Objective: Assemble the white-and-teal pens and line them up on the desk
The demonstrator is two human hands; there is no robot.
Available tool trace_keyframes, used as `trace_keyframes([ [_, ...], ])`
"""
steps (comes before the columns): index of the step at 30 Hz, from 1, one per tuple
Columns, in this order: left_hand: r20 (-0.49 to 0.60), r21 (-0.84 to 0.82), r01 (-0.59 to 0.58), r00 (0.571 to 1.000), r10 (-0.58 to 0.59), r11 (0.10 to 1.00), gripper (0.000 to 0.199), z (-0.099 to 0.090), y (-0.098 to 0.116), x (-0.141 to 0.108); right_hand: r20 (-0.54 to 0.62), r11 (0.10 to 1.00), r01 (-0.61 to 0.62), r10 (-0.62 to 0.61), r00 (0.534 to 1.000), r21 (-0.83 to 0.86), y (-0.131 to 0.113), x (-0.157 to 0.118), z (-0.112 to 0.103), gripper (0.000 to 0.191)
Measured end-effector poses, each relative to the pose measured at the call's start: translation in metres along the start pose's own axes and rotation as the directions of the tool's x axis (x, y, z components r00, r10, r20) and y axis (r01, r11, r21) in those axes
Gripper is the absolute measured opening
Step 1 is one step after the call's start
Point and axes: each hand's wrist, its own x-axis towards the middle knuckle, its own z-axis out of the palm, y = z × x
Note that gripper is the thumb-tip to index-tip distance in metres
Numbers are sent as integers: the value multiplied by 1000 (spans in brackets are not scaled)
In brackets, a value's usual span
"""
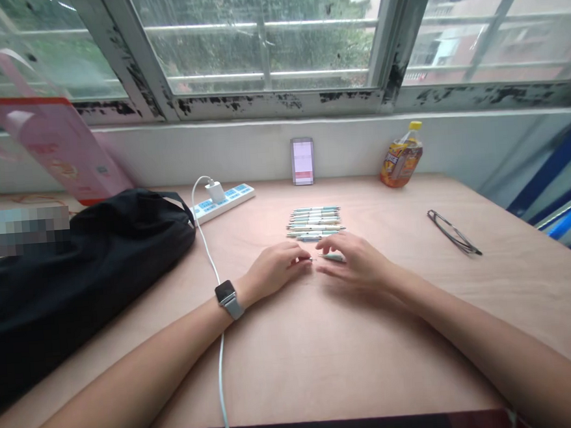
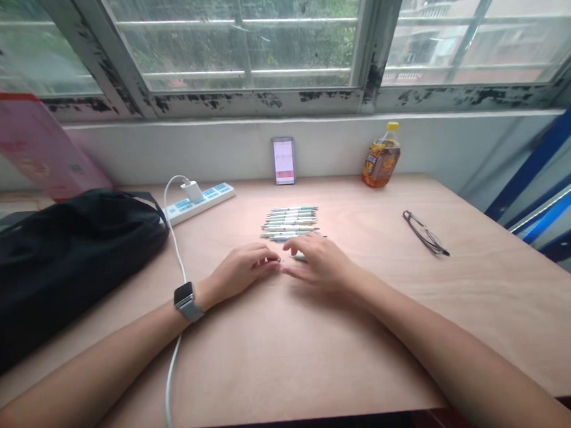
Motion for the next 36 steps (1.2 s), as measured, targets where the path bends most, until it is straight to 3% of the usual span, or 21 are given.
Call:
trace_keyframes([
  [3,-15,54,96,995,-95,994,13,-3,-3,1,126,988,-23,43,991,-152,11,-1,-20,13],
  [7,-33,62,154,988,-152,986,14,-5,-6,1,272,977,-122,167,948,-173,25,-2,-31,4],
  [18,-44,47,121,992,-119,992,15,-3,-5,0,175,987,-113,132,976,-112,22,-1,-18,6],
  [36,3,34,64,998,-64,997,17,-4,-3,1,130,995,-37,49,990,-96,20,-2,-8,3],
])
